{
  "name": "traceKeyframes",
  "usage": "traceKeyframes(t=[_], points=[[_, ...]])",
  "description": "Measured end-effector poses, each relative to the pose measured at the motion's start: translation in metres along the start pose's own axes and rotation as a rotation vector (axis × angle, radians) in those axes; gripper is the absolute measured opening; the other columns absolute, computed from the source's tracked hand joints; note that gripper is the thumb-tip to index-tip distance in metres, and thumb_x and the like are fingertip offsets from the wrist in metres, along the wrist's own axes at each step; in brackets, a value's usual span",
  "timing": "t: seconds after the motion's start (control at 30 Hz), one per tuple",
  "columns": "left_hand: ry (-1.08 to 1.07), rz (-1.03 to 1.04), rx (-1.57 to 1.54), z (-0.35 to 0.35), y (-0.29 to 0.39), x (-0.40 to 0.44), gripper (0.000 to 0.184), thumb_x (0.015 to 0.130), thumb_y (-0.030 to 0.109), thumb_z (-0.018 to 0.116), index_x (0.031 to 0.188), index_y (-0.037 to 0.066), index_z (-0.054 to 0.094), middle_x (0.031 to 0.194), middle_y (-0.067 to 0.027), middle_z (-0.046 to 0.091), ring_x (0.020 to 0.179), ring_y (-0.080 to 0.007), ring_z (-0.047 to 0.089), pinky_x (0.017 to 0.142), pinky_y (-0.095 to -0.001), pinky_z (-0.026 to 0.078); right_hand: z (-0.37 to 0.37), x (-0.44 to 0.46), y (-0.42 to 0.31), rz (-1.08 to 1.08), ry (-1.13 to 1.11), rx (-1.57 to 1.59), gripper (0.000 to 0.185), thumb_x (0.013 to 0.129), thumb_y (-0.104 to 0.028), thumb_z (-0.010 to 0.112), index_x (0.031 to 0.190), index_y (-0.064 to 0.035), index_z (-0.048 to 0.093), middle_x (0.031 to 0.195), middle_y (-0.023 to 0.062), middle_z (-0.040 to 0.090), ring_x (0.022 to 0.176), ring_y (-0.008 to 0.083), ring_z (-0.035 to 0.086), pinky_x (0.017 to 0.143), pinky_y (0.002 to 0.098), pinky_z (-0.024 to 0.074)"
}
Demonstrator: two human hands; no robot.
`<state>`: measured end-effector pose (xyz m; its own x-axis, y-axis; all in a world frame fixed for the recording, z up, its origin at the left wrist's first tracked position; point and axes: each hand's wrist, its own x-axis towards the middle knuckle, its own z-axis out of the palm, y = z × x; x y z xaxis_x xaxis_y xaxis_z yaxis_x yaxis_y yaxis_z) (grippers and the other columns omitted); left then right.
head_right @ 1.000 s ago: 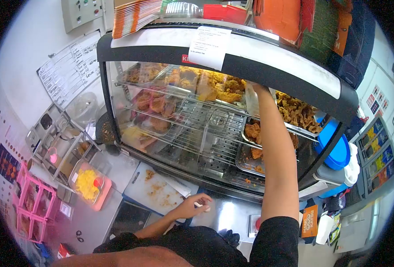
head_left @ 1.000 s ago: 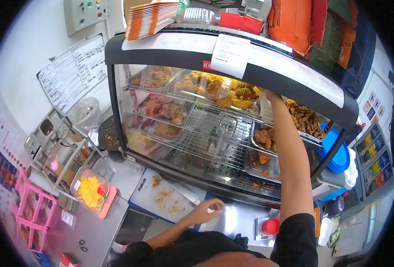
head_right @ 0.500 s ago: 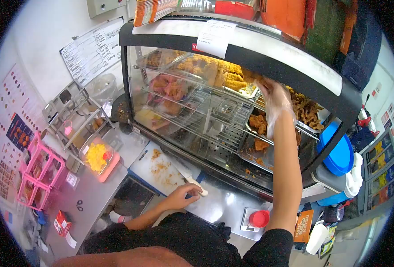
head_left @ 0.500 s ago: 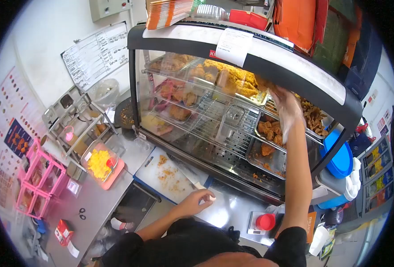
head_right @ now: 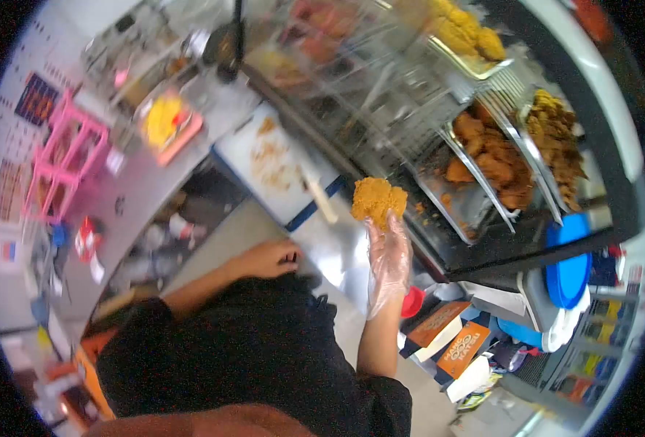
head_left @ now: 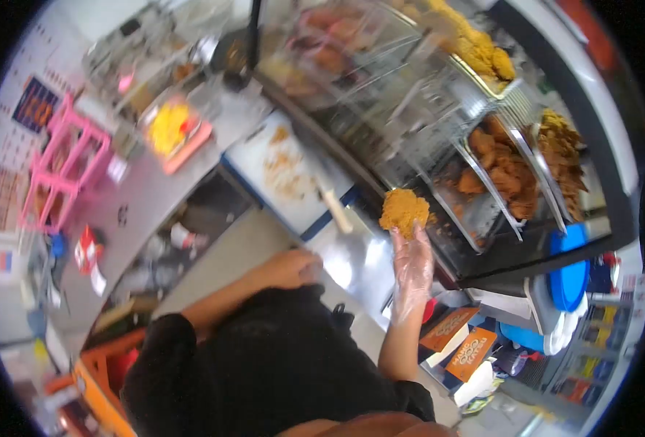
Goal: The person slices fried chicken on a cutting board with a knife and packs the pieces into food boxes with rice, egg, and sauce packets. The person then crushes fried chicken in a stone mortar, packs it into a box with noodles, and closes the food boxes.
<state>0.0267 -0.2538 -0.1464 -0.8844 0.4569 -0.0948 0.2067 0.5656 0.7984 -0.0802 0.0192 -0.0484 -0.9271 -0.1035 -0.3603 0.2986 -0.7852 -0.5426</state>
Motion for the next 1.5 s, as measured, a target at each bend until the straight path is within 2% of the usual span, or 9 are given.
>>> traceKeyframes(t=[0.13, 0.3, 0.53, 0.63, 0.73, 0.9, 1.0, 1.13, 1.5], points=[[-0.091, -0.245, -0.094, -0.009, -0.012, -0.016, 0.029, 0.092, 0.021, 0.07, 0.119, 0.01, 0.064, 0.095, -0.0117, 0.065, 0.09, -0.0284, 0.065, 0.08, -0.0424, 0.053, -0.073, -0.019, 0.068, 0.175, 0.15, -0.111, 0.043, 0.098, -0.01, 0.065, 0.137, 0.0009, 0.052, 0.137, 0.0096, 0.059, 0.129, 0.0246, 0.057, 0.112, 0.0429, 0.0478], [0.091, -0.213, -0.066, -0.023, -0.06, -0.009, 0.025, 0.092, 0.019, 0.068, 0.115, 0.01, 0.065, 0.097, -0.0136, 0.066, 0.091, -0.0292, 0.066, 0.082, -0.0429, 0.053, -0.101, -0.035, 0.113, 0.212, 0.25, -0.199, 0.045, 0.099, -0.01, 0.062, 0.141, 0.0011, 0.048, 0.138, 0.0123, 0.058, 0.127, 0.0241, 0.059, 0.107, 0.0392, 0.0535], [0.301, -0.128, 0.283, -0.129, -0.117, 0.02, 0.031, 0.088, 0.014, 0.069, 0.118, 0.01, 0.062, 0.1, -0.0144, 0.061, 0.098, -0.0342, 0.063, 0.089, -0.0439, 0.052, 0.008, 0.039, 0.185, 0.115, 0.207, -0.3, 0.05, 0.094, -0.01, 0.071, 0.138, 0.0002, 0.051, 0.13, 0.012, 0.062, 0.116, 0.0228, 0.064, 0.097, 0.0366, 0.0566], [0.323, -0.193, 0.202, -0.169, -0.135, 0.025, 0.04, 0.084, 0.01, 0.071, 0.123, 0.01, 0.06, 0.107, -0.0143, 0.058, 0.108, -0.0348, 0.059, 0.095, -0.0437, 0.049, 0.05, 0.085, 0.219, 0.135, 0.262, -0.562, 0.05, 0.09, -0.011, 0.075, 0.135, 0.0004, 0.055, 0.128, 0.0122, 0.063, 0.108, 0.0235, 0.066, 0.092, 0.0356, 0.0561], [0.31, -0.195, 0.192, -0.191, -0.16, 0.033, 0.051, 0.082, 0.008, 0.074, 0.131, 0.012, 0.058, 0.116, -0.0141, 0.056, 0.114, -0.0348, 0.055, 0.1, -0.0434, 0.047, 0.021, 0.127, 0.235, -0.23, 0.185, -1.261, 0.05, 0.086, -0.011, 0.077, 0.131, 0.0007, 0.057, 0.126, 0.0121, 0.063, 0.106, 0.0234, 0.064, 0.091, 0.0361, 0.0537], [0.231, -0.171, 0.214, -0.205, -0.173, 0.051, 0.067, 0.079, 0.014, 0.079, 0.142, 0.014, 0.054, 0.124, -0.013, 0.055, 0.12, -0.0337, 0.051, 0.102, -0.0465, 0.042, 0.038, 0.124, 0.202, -0.468, 0.172, -2.092, 0.057, 0.079, -0.009, 0.074, 0.133, -0.0145, 0.06, 0.116, 0.0235, 0.062, 0.107, 0.0398, 0.06, 0.089, 0.0495, 0.0506], [0.175, -0.147, 0.272, -0.203, -0.182, 0.058, 0.069, 0.079, 0.02, 0.081, 0.142, 0.013, 0.053, 0.125, -0.0126, 0.055, 0.12, -0.0322, 0.05, 0.098, -0.0467, 0.041, 0.021, 0.135, 0.204, -0.294, 0.098, -2.157, 0.06, 0.079, -0.009, 0.071, 0.136, -0.0177, 0.058, 0.116, 0.0229, 0.062, 0.104, 0.0409, 0.061, 0.085, 0.0511, 0.0519], [0.152, -0.132, 0.324, -0.199, -0.187, 0.062, 0.068, 0.078, 0.031, 0.082, 0.137, 0.01, 0.055, 0.123, -0.0119, 0.057, 0.117, -0.0314, 0.051, 0.093, -0.0448, 0.042, 0.026, 0.129, 0.194, -0.501, -0.038, -2.124, 0.059, 0.079, -0.007, 0.067, 0.136, -0.0191, 0.058, 0.108, 0.022, 0.064, 0.097, 0.0421, 0.064, 0.083, 0.0522, 0.0534], [0.383, -0.174, 0.164, -0.128, -0.152, 0.06, 0.059, 0.079, 0.038, 0.081, 0.125, 0.007, 0.061, 0.114, -0.0123, 0.058, 0.111, -0.0332, 0.053, 0.092, -0.0471, 0.042, 0.058, 0.052, 0.184, -0.235, -0.152, -2.225, 0.009, 0.095, -0.012, 0.058, 0.095, -0.0047, 0.052, 0.082, 0.0188, 0.063, 0.074, 0.0397, 0.066, 0.064, 0.051, 0.054]])
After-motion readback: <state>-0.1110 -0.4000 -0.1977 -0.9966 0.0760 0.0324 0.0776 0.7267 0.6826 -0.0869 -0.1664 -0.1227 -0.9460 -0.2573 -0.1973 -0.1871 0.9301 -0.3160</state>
